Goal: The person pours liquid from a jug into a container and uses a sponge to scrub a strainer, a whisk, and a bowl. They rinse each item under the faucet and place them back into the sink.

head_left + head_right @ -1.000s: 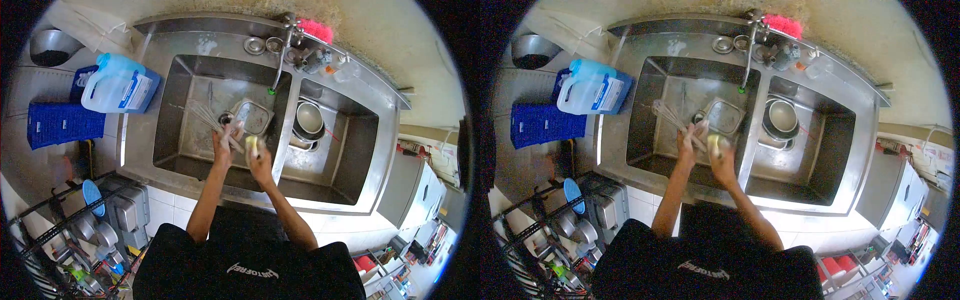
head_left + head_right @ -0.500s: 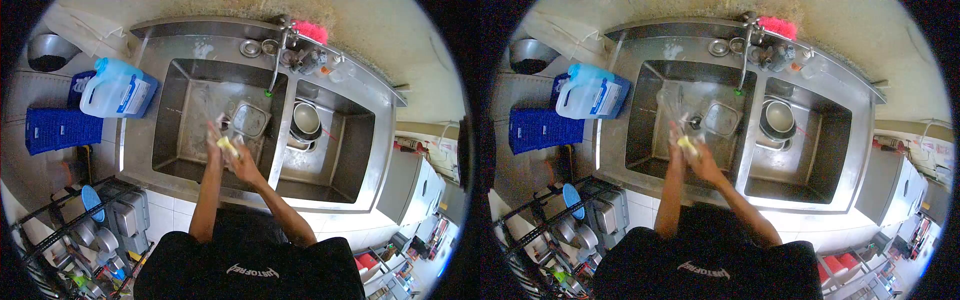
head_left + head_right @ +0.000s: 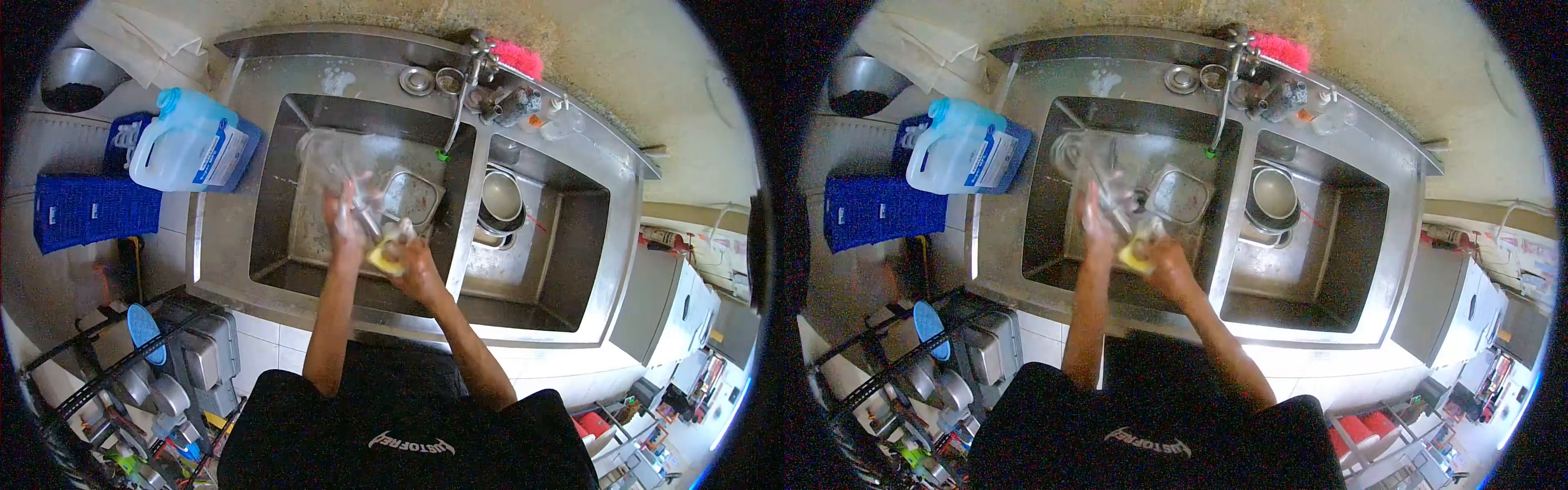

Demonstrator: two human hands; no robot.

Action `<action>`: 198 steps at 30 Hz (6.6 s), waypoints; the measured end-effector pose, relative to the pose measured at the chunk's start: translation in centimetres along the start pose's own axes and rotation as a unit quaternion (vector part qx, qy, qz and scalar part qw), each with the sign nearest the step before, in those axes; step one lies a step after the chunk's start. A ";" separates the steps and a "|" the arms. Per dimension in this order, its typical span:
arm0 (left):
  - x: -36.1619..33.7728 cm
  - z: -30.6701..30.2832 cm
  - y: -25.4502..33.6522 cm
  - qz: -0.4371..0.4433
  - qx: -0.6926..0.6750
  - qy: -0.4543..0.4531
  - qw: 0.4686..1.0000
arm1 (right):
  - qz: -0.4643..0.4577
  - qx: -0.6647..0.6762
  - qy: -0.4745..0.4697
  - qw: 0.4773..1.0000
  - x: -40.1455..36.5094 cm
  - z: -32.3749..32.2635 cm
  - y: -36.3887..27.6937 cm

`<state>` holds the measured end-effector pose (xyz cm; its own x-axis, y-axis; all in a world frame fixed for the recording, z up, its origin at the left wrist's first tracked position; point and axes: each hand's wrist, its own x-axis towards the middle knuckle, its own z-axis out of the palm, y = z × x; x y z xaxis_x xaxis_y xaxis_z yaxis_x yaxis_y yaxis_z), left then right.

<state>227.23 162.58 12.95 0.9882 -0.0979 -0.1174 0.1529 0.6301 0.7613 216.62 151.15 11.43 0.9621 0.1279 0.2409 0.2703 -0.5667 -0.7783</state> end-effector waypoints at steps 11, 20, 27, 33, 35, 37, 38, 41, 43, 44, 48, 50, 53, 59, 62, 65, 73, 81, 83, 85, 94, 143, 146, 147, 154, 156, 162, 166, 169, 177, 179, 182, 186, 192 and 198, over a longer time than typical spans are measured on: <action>0.8 -4.8 -2.0 -0.192 -0.107 0.049 0.974 | 0.142 0.134 0.081 0.977 0.4 2.7 -3.9; 1.8 -10.2 -6.8 -0.247 -0.472 -0.268 0.803 | 0.091 0.074 0.020 0.993 1.0 2.1 -3.7; -0.6 -3.6 -3.7 -0.227 0.091 0.167 0.955 | 0.184 0.123 -0.031 0.975 1.2 2.1 -1.4; 0.7 -8.2 -8.9 -0.262 0.078 0.072 0.959 | 0.030 -0.028 -0.007 0.999 -0.1 2.4 0.1; -1.4 1.1 -3.7 -0.322 0.136 0.212 0.913 | 0.178 0.069 -0.012 0.982 1.6 0.1 0.0; -2.1 0.7 -4.9 -0.307 0.220 0.201 0.904 | 0.324 0.165 -0.034 0.931 1.9 0.4 0.5; -2.0 0.3 -5.4 -0.281 0.298 0.173 0.896 | 0.228 0.104 0.029 0.968 1.4 1.2 0.8; -1.7 0.1 -7.0 -0.255 0.250 0.169 0.919 | 0.136 0.062 0.077 0.986 0.2 2.8 2.9; -2.4 -0.2 -8.1 -0.231 0.199 0.156 0.939 | 0.232 0.138 0.054 0.961 0.2 2.5 4.3; -2.8 -0.7 -8.1 -0.218 0.174 0.153 0.948 | 0.317 0.198 0.044 0.927 1.4 1.5 3.9; -0.6 -2.9 -7.2 -0.403 0.168 0.228 0.870 | 0.028 -0.015 0.116 0.993 -0.2 2.3 0.9; -2.4 -2.8 -8.3 -0.293 0.186 0.162 0.924 | 0.055 0.052 0.086 0.993 -0.2 3.3 3.9; -1.0 -5.2 -7.5 -0.289 0.168 0.161 0.928 | 0.164 0.097 0.057 0.980 0.5 4.0 2.5; -3.0 -1.8 -4.9 -0.248 0.250 0.136 0.926 | 0.357 0.230 0.032 0.905 -0.3 5.1 2.7; -0.4 -5.7 -6.4 -0.276 0.150 0.235 0.920 | 0.245 0.123 0.045 0.961 -0.3 5.0 0.9; -2.1 -3.1 -5.8 -0.257 0.149 0.229 0.927 | 0.343 0.270 0.026 0.899 1.4 5.0 3.2; -2.2 -4.5 -7.0 -0.270 0.145 0.247 0.919 | 0.267 0.193 0.032 0.944 -0.4 6.3 4.9; 0.3 -7.2 -4.2 -0.226 -0.049 0.354 0.906 | 0.485 0.188 0.112 0.847 -3.2 2.6 4.8; 0.3 -5.7 -3.2 -0.196 -0.091 0.345 0.914 | 0.531 0.428 0.202 0.702 -1.7 1.7 3.1; 0.2 -4.4 -2.8 -0.184 -0.146 0.367 0.900 | 0.479 0.491 0.206 0.698 -0.2 2.1 2.3; 1.7 -3.4 -2.1 -0.188 -0.156 0.256 0.935 | 0.327 0.265 0.084 0.903 -0.3 5.9 2.5; -2.4 -5.2 -6.9 -0.308 0.389 0.045 0.867 | 0.396 0.209 0.074 0.891 -3.2 3.7 6.3; -3.7 -5.3 -5.3 -0.225 0.447 -0.074 0.863 | 0.113 0.065 0.141 0.981 0.9 1.1 4.0; -4.1 -6.9 -5.9 -0.086 0.523 -0.166 0.832 | 0.075 -0.021 0.060 0.995 1.0 3.4 5.3; -5.3 -13.8 -5.3 -0.378 0.338 -0.059 0.860 | -0.007 -0.098 -0.125 0.987 9.1 1.6 8.3; -4.5 -11.9 -3.7 -0.426 0.293 -0.010 0.856 | -0.331 -0.039 -0.033 0.942 10.0 3.0 8.5; -4.2 -9.3 -0.5 -0.515 0.221 0.013 0.828 | -0.196 -0.150 -0.245 0.938 9.6 3.9 7.8; -4.8 -11.0 -1.2 -0.497 0.226 -0.017 0.838 | -0.006 0.170 0.056 0.984 9.5 8.2 11.1; -5.5 -13.4 -1.9 -0.487 0.209 -0.015 0.848 | 0.494 0.445 0.185 0.723 7.5 11.1 10.5; -2.0 -10.2 -1.2 -0.315 0.364 0.092 0.872 | 0.404 0.380 0.168 0.815 1.0 13.8 1.3; -3.2 -11.0 -2.2 -0.318 0.331 0.092 0.884 | 0.118 0.240 0.069 0.961 1.4 11.6 0.8; -5.1 -12.3 -5.6 -0.304 0.242 0.104 0.916 | 0.390 0.270 0.038 0.880 2.4 9.8 1.2; -4.3 -16.2 -9.0 -0.251 -0.005 -0.015 0.968 | 0.175 0.076 0.039 0.981 -2.6 12.5 0.8; -4.2 -14.5 -10.4 -0.295 0.057 0.066 0.951 | 0.272 0.025 -0.058 0.960 -3.7 6.8 1.1; -5.8 -4.4 -10.1 -0.269 0.077 0.141 0.950 | 0.312 0.241 0.018 0.919 -6.8 4.6 4.8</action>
<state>219.96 160.21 3.11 0.7311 -0.1506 -0.6655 0.6558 0.4240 0.6246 211.58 151.34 3.37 0.9361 -0.1309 -0.3265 -0.3395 -0.0929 -0.9360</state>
